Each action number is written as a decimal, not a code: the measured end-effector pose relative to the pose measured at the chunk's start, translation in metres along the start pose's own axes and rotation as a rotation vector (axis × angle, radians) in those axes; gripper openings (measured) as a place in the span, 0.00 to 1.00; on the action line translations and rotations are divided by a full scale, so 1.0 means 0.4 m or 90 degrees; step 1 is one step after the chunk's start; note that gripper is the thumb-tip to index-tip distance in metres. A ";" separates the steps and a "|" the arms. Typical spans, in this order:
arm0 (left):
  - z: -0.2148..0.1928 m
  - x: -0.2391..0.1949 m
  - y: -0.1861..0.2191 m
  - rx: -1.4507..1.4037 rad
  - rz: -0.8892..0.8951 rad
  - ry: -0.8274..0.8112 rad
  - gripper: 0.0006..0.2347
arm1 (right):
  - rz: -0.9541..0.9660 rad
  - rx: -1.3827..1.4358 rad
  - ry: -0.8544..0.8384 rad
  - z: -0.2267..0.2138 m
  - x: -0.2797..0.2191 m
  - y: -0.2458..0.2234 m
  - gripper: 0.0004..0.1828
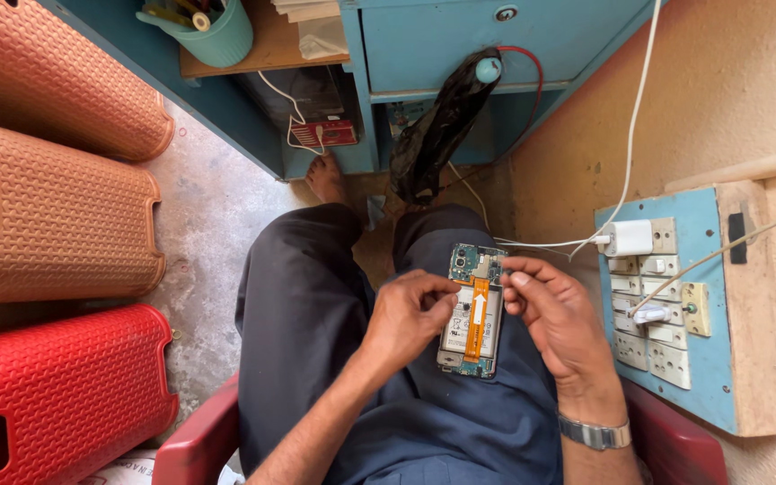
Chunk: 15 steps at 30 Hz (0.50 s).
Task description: The person retrieves a small electronic component from a drawer and uses their hands to connect it to a circuit board inside a partially disassembled mobile phone.
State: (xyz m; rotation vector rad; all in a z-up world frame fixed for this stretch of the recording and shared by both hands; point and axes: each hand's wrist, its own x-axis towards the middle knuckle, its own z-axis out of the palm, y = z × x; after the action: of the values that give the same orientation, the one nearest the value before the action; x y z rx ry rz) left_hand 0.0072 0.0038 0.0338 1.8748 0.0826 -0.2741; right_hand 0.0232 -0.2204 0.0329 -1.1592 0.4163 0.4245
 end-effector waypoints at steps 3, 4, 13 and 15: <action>-0.003 0.010 -0.026 -0.251 -0.126 -0.070 0.08 | 0.044 0.124 -0.028 0.015 -0.006 -0.029 0.12; -0.004 0.010 -0.034 -0.272 -0.134 -0.077 0.08 | 0.060 0.155 -0.037 0.019 -0.010 -0.038 0.12; -0.004 0.020 -0.057 -0.369 -0.170 -0.111 0.10 | -0.071 -0.383 -0.003 0.014 -0.022 0.030 0.12; -0.008 0.021 -0.057 -0.361 -0.174 -0.105 0.10 | -0.128 -0.543 -0.003 0.033 -0.038 0.027 0.13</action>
State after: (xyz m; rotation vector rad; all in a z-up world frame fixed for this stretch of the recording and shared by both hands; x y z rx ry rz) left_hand 0.0115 0.0134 0.0118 1.2710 0.2750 -0.5328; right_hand 0.0058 -0.2059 0.0369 -2.0048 0.0957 0.4385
